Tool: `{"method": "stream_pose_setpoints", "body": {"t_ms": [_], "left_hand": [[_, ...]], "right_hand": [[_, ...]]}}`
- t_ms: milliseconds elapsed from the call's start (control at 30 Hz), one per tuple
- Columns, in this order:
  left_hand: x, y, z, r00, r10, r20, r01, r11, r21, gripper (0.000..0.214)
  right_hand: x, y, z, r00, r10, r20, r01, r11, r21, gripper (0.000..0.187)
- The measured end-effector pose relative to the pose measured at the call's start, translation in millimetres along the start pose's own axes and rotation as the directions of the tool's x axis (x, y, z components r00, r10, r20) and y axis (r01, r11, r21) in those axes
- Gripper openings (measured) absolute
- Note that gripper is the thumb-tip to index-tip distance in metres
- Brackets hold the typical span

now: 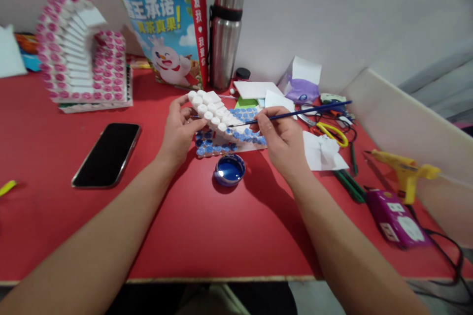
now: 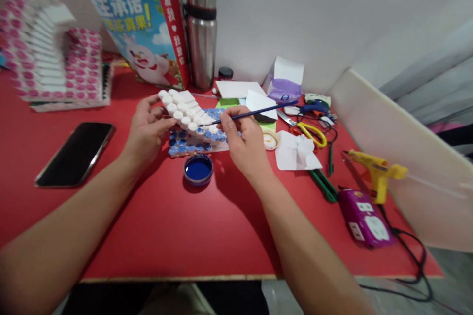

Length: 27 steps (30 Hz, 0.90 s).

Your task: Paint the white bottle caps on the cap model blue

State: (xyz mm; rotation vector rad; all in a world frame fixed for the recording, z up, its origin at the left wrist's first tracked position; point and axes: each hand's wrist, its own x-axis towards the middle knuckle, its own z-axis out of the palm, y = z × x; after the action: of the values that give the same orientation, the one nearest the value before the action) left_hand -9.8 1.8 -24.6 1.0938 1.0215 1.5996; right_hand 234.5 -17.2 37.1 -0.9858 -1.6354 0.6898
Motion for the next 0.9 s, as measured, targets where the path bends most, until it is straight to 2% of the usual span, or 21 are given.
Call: {"method": "stream_pose_setpoints", "body": {"t_ms": [167, 300, 533, 767, 900], "left_hand": [[-0.2, -0.3, -0.5, 1.0, 0.001, 0.006, -0.001, 1.0, 0.011, 0.078], [-0.2, 0.3, 0.8, 1.0, 0.0, -0.013, -0.001, 1.0, -0.001, 0.08], [-0.2, 1.3, 1.6, 0.999, -0.005, -0.035, 0.006, 1.0, 0.009, 0.081], [0.3, 0.1, 1.6, 1.0, -0.002, -0.025, 0.002, 1.0, -0.009, 0.081], [1.3, -2.3, 0.7, 1.0, 0.019, -0.018, -0.019, 1.0, -0.005, 0.079]], "right_hand": [[1.8, 3.1, -0.2, 0.998, 0.011, 0.056, -0.011, 1.0, -0.001, 0.036], [1.6, 4.1, -1.2, 0.999, -0.009, 0.043, 0.009, 1.0, 0.002, 0.032], [1.0, 0.0, -2.6, 0.995, -0.001, 0.104, 0.002, 1.0, -0.007, 0.041], [0.5, 0.0, -2.4, 0.996, -0.029, 0.087, 0.029, 1.0, 0.001, 0.031], [0.1, 2.3, -3.3, 0.999, -0.012, 0.051, 0.013, 1.0, -0.028, 0.033]]}}
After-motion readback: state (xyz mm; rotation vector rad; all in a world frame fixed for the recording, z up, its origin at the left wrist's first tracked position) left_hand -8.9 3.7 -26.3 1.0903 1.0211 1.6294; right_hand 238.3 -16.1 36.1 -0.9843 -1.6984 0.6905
